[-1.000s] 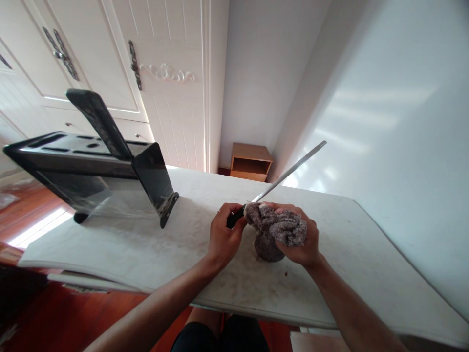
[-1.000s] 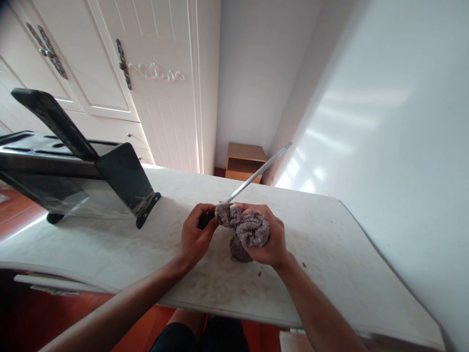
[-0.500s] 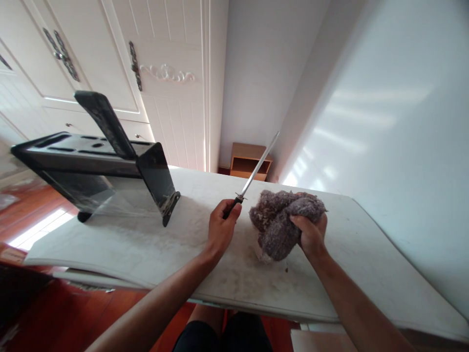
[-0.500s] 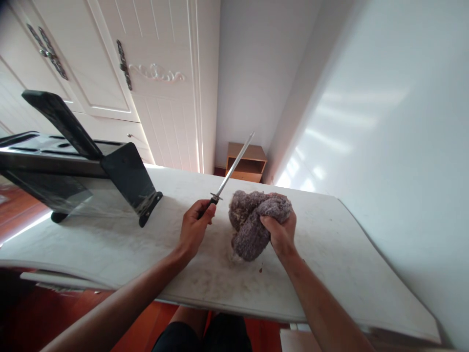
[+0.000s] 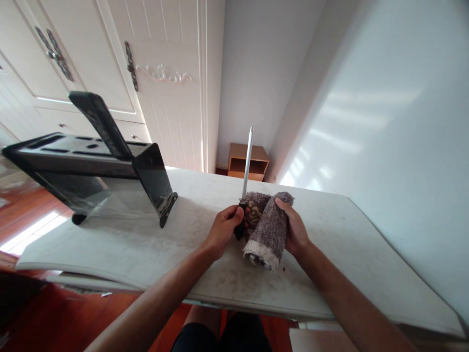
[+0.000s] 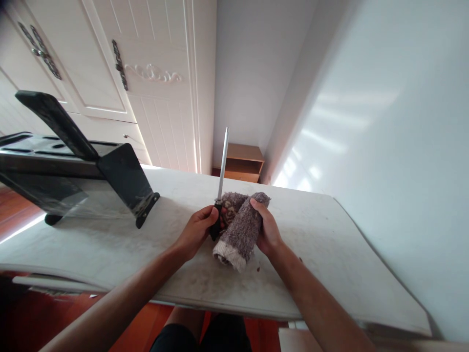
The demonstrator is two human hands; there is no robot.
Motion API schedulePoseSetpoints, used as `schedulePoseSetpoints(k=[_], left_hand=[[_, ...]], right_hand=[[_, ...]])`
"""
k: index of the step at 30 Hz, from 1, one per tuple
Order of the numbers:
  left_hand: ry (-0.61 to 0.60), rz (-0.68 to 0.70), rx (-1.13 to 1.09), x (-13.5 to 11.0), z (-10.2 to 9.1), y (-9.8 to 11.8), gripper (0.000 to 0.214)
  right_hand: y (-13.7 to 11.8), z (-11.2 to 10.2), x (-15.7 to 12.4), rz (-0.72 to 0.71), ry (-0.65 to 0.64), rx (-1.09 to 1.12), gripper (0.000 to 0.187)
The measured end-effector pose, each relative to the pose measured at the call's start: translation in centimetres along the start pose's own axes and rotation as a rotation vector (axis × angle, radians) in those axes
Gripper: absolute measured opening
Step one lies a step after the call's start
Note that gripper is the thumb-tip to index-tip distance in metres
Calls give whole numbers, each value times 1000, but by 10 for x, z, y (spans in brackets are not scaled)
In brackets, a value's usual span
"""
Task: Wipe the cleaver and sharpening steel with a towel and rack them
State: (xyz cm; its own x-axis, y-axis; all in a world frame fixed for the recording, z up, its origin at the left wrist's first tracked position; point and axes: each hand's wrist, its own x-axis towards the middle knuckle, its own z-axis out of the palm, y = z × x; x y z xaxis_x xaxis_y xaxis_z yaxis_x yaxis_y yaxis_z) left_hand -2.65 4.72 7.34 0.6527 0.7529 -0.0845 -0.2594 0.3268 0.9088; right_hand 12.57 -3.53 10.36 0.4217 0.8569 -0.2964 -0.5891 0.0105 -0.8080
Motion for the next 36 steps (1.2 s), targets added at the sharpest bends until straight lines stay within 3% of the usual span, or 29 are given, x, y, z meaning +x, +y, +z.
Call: schedulePoseSetpoints(k=[6, 10, 17, 21, 24, 27, 30, 33, 36], left_hand=[[35, 159, 242, 0, -4, 3, 38], [91, 160, 198, -2, 0, 7, 35], [95, 184, 226, -3, 6, 3, 26], [-3, 287, 357, -6, 8, 2, 17], [-99, 455, 519, -9, 9, 1, 27], [-42, 622, 715, -12, 10, -1, 33], [20, 678, 742, -14, 11, 1, 23], [151, 656, 617, -14, 11, 6, 6], [265, 529, 423, -11, 8, 12, 15]], right_hand=[[7, -10, -3, 91, -289, -18, 33], [15, -12, -6, 122, -411, -60, 44], [23, 6, -10, -16, -282, -146, 40], [22, 7, -10, -80, -192, -139, 40], [21, 5, -9, -153, -103, -109, 39], [20, 5, -6, -182, -60, -97, 37], [18, 4, -4, -150, -106, -107, 37], [17, -4, 0, -92, -126, -120, 37], [15, -20, 8, 112, -128, -186, 29]])
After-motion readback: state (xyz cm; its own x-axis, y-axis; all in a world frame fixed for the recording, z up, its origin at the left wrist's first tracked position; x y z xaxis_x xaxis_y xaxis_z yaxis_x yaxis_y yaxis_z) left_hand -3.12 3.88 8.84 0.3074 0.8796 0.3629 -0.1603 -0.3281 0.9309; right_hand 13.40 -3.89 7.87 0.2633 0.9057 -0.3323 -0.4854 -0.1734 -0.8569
